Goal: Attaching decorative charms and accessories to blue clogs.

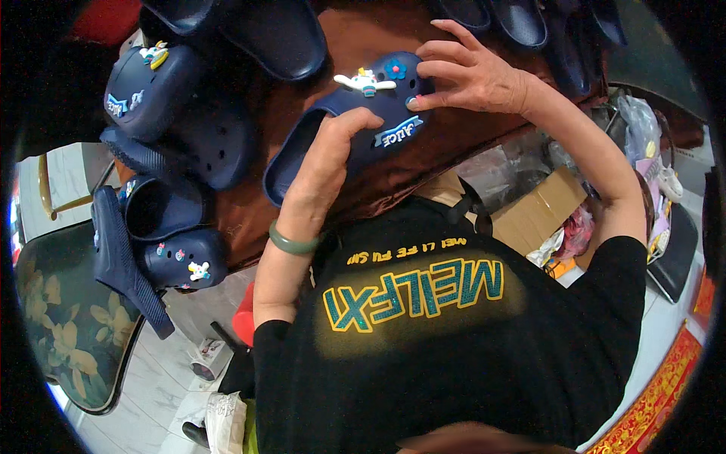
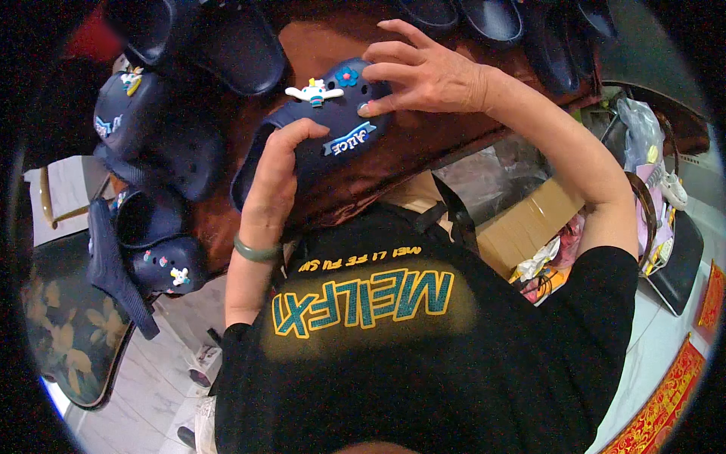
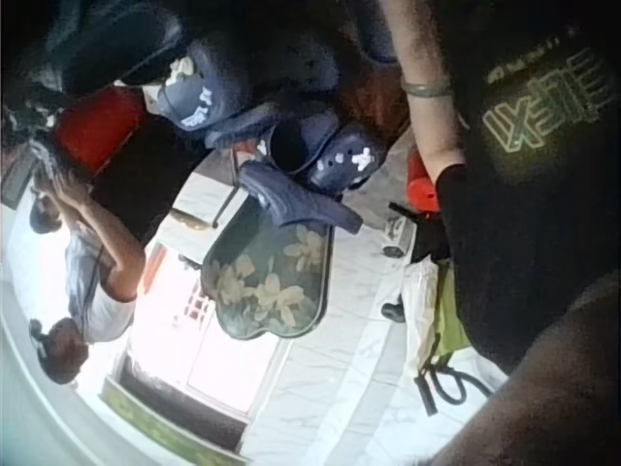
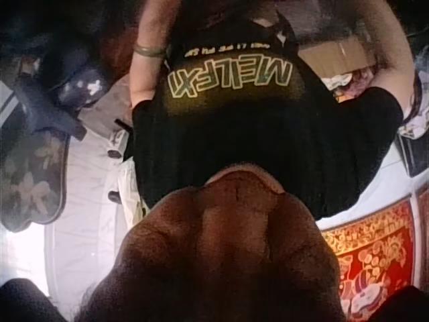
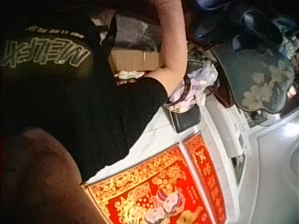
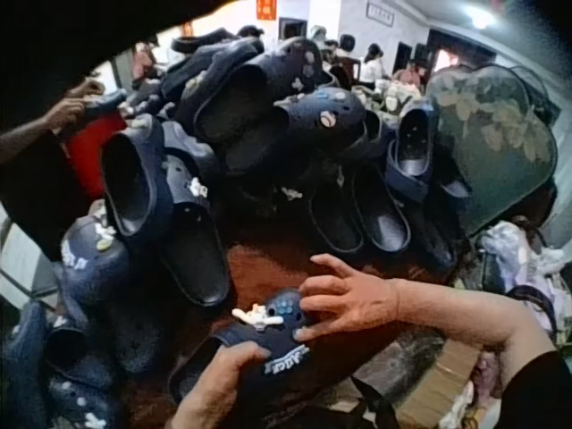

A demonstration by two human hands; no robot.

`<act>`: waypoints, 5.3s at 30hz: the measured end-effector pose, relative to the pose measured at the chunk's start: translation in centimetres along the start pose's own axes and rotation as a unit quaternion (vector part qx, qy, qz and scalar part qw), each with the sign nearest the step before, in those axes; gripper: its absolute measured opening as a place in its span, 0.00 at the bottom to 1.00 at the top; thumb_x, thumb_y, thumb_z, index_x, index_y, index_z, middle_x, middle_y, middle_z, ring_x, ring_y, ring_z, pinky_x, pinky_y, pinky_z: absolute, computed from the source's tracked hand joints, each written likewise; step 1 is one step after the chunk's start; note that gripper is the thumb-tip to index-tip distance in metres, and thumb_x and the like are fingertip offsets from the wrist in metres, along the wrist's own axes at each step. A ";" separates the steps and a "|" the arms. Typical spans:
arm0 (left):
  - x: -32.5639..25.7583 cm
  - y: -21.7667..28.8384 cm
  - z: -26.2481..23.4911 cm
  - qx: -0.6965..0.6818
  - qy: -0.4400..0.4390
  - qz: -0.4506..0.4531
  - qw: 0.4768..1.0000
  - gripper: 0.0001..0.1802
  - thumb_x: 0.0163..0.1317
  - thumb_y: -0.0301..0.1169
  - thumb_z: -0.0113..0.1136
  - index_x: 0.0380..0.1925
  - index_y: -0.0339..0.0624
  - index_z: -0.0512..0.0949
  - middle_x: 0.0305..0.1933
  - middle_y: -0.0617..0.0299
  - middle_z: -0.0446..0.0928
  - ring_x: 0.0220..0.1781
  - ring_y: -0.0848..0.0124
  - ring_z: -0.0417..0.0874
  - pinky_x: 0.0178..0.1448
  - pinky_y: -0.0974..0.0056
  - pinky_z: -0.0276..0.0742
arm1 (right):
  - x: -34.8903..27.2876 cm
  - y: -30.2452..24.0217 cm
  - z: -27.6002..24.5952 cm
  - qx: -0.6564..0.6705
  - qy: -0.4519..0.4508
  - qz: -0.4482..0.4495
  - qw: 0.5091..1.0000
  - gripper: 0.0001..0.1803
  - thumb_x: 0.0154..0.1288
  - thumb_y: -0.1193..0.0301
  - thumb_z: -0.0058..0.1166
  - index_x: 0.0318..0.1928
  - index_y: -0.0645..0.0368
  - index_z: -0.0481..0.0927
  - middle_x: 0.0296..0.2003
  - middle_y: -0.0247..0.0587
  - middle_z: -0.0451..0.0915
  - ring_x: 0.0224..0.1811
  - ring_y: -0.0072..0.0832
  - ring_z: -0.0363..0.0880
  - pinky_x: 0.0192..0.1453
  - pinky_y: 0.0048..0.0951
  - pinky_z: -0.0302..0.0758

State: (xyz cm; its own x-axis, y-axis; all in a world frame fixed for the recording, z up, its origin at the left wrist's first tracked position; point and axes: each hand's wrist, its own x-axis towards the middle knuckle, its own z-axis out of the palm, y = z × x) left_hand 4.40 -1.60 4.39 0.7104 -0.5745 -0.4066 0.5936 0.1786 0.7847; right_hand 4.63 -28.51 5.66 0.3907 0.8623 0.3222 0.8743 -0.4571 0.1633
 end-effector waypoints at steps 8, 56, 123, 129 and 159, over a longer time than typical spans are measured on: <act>-0.5 0.2 0.4 0.020 0.000 0.004 1.000 0.14 0.55 0.26 0.54 0.41 0.35 0.79 0.44 0.60 0.80 0.48 0.74 0.79 0.55 0.68 0.72 | -2.2 -3.9 2.3 0.008 0.086 0.108 0.990 0.30 0.49 0.70 0.62 0.57 0.37 0.77 0.52 0.37 0.70 0.55 0.33 0.69 0.69 0.51 0.60; 11.0 3.9 8.0 0.115 0.068 0.309 0.941 0.20 0.66 0.35 0.61 0.52 0.31 0.74 0.49 0.64 0.76 0.48 0.74 0.74 0.54 0.67 0.70 | -2.6 -7.6 4.9 0.114 0.219 0.424 0.871 0.14 0.57 0.74 0.60 0.46 0.59 0.80 0.43 0.44 0.77 0.49 0.41 0.74 0.55 0.39 0.70; -9.6 6.4 0.7 0.328 -0.098 0.045 0.939 0.16 0.65 0.34 0.59 0.46 0.33 0.79 0.45 0.63 0.81 0.47 0.74 0.78 0.54 0.65 0.72 | -2.8 -8.0 5.2 0.116 0.188 0.452 0.864 0.16 0.57 0.78 0.58 0.49 0.56 0.79 0.45 0.43 0.77 0.50 0.42 0.75 0.56 0.39 0.70; -6.2 -0.4 -1.8 0.372 -0.035 0.011 0.928 0.18 0.65 0.38 0.60 0.43 0.31 0.79 0.37 0.53 0.83 0.38 0.71 0.79 0.47 0.63 0.74 | -3.2 -7.5 6.1 0.095 0.199 0.443 0.869 0.16 0.58 0.77 0.59 0.48 0.56 0.80 0.46 0.42 0.78 0.50 0.41 0.75 0.56 0.38 0.71; -5.2 0.8 -0.3 0.390 -0.081 0.052 0.916 0.22 0.67 0.45 0.54 0.43 0.33 0.78 0.37 0.46 0.81 0.39 0.56 0.82 0.46 0.58 0.74 | 4.6 5.4 7.3 0.395 0.406 0.538 0.625 0.25 0.55 0.80 0.63 0.55 0.67 0.73 0.47 0.42 0.80 0.50 0.28 0.78 0.56 0.27 0.73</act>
State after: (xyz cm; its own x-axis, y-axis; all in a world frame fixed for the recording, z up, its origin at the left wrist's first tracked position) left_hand 1.29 1.81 7.01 0.6444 -0.7095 -0.2852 0.0295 -0.3496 0.9365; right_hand 13.22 -25.40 1.24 0.8800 -0.3916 0.2689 0.2271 -0.1504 -0.9622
